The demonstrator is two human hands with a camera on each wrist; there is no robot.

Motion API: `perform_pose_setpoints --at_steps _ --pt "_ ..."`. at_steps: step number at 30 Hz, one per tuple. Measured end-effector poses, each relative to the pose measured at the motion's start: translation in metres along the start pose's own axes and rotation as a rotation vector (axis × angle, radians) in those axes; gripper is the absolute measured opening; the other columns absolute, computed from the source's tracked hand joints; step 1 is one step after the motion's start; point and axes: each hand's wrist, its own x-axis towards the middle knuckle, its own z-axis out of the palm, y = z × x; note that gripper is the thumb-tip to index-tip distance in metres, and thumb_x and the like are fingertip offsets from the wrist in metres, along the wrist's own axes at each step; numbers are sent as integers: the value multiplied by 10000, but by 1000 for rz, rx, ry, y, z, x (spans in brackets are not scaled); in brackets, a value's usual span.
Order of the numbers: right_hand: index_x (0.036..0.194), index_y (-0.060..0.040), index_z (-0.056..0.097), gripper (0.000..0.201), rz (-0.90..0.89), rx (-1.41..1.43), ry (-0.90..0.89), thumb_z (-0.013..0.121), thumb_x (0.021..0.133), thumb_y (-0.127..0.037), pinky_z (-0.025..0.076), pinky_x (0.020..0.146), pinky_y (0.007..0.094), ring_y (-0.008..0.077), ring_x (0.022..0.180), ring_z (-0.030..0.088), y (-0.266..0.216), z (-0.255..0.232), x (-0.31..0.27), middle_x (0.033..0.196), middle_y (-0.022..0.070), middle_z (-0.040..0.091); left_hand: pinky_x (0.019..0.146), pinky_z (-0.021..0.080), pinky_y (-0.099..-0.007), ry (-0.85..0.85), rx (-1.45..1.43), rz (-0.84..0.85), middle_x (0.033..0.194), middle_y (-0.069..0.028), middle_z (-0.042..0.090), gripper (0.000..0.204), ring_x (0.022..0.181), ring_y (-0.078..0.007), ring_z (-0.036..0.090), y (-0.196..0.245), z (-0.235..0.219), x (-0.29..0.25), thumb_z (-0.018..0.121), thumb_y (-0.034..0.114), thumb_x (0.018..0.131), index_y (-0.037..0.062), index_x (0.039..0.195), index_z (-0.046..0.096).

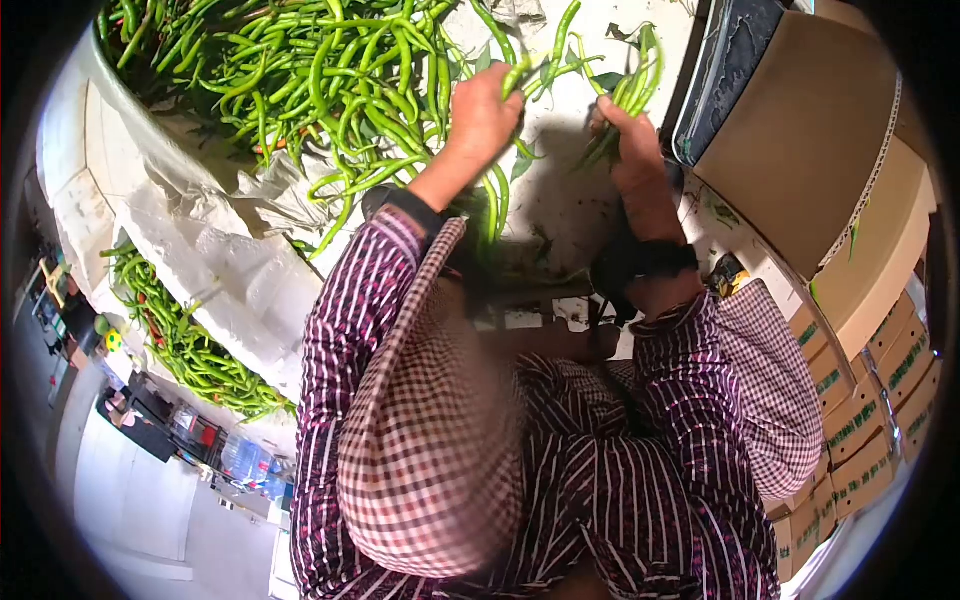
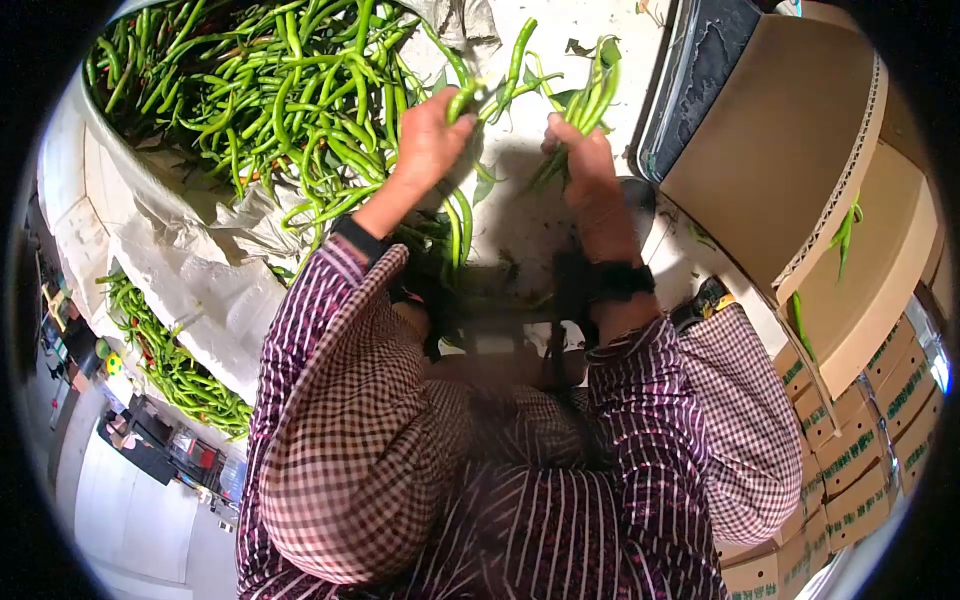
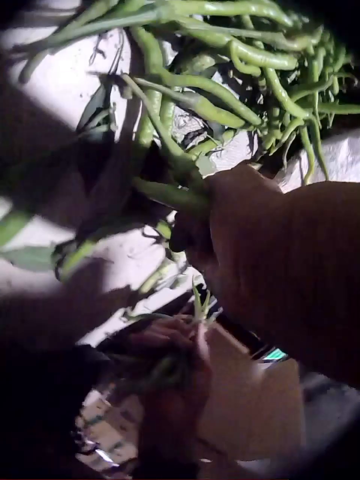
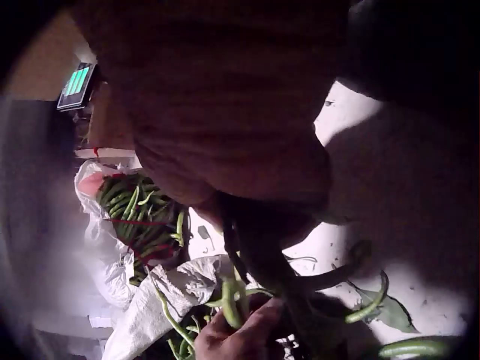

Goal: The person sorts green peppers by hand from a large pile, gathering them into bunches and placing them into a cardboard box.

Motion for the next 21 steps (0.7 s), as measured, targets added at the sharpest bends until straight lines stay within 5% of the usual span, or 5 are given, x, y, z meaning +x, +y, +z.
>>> perform_pose_setpoints --at_steps 1,7,10,12,21 --pt "1075 22 571 396 7 31 2 640 807 -261 454 781 294 176 804 572 0 7 -11 843 75 602 674 509 -425 50 33 106 839 -204 631 311 681 -381 605 -2 9 0 694 124 738 36 1029 623" --pt "1241 39 494 546 101 224 -85 636 810 -264 453 857 290 179 952 568 1 12 -23 1068 125 617 710 501 -460 -146 305 -21 913 -208 609 270 796 -394 602 3 20 0 665 162 722 19 943 606" --pt "1290 49 441 561 77 282 -149 623 829 -214 463 855 291 171 946 572 -17 7 -27 1097 120 597 710 506 -373 119 129 36 868 -128 627 285 750 -272 624 -1 11 -4 695 143 712 23 958 615" --pt "1312 59 408 558 56 345 -199 617 844 -162 475 845 293 166 916 582 -30 9 -32 1090 114 590 737 455 -216 -252 -575 -387 887 -6 591 438 797 -90 552 10 -21 -5 723 60 741 -13 1148 577" --pt "1320 62 387 449 71 592 -479 497 909 -80 466 954 379 276 1113 556 -60 36 -47 1265 213 515 577 438 -199 -382 -854 -567 829 -7 627 293 665 -78 546 50 -138 -26 674 154 811 -3 1056 636"
